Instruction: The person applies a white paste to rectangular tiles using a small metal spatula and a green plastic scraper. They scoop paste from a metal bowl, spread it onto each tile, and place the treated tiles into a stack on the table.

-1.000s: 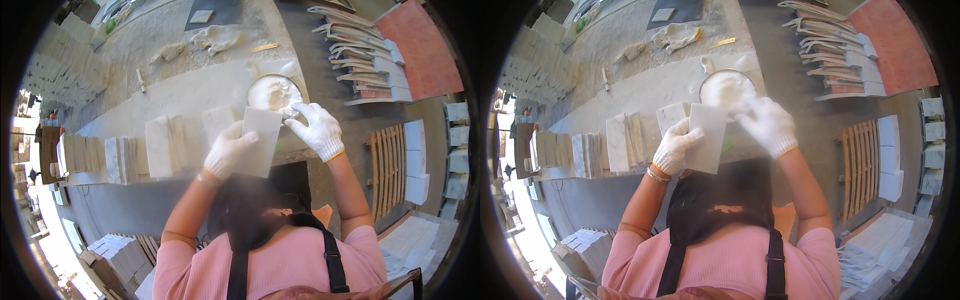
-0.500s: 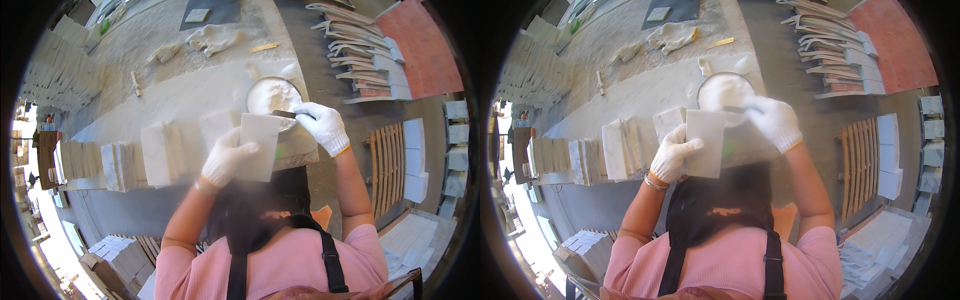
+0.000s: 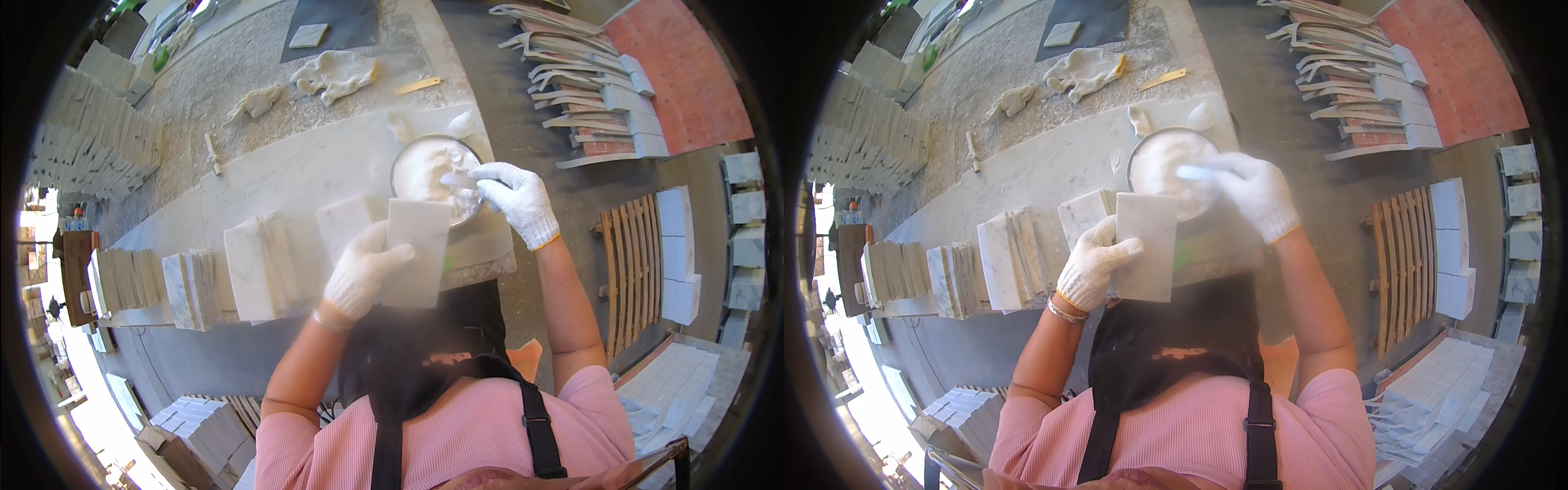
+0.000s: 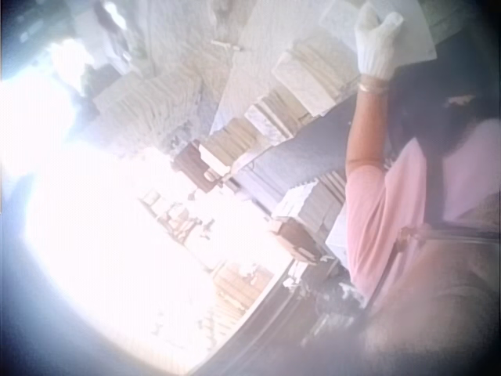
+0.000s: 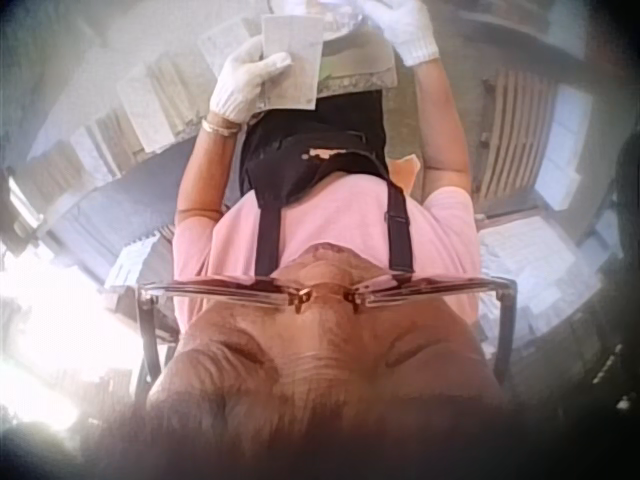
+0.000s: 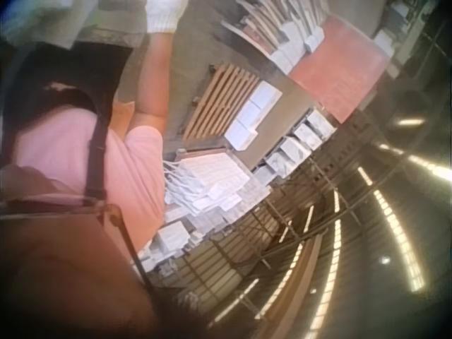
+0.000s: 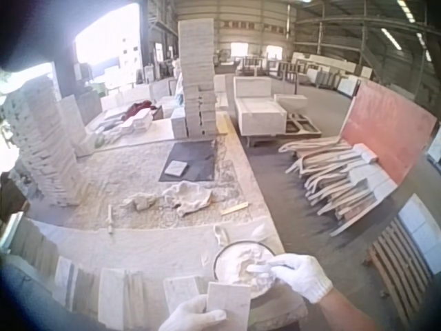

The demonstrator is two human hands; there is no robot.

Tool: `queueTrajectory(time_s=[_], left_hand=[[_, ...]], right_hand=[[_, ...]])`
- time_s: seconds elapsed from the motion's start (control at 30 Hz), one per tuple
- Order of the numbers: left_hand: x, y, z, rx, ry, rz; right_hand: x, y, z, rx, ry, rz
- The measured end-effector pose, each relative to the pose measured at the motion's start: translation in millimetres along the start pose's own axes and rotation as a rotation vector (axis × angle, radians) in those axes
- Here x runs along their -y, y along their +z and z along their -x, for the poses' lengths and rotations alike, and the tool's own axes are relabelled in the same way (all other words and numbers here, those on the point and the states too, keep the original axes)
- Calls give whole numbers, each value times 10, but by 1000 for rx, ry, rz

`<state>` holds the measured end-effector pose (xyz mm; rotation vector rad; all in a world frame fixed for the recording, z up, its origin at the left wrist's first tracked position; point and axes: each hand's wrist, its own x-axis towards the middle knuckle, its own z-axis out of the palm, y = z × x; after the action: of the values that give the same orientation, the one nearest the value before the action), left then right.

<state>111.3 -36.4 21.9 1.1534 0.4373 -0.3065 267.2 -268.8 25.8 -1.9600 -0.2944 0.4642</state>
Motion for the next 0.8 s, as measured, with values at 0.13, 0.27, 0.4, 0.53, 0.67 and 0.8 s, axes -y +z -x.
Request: queueTrajectory(time_s=[0.13,0.27,0.4,0.53,0.67,0.8], left_hand=[[-42,7,-75,27,16,-34],[-48,37,-156,41,28,17],[-58,35,-177,63,19,19],[-59,30,-176,62,20,12],[-43,34,-172,62,34,42],[-46,24,-165,66,38,27]], right_hand=[[-104,29,-63,20,57,-48],[-54,-65,-22,-4,140,-186],[128,-161,99,-36,129,-286],[267,-135,203,-58,130,-273],[305,-86,265,-55,94,-241],[304,-59,301,-60,59,-214]])
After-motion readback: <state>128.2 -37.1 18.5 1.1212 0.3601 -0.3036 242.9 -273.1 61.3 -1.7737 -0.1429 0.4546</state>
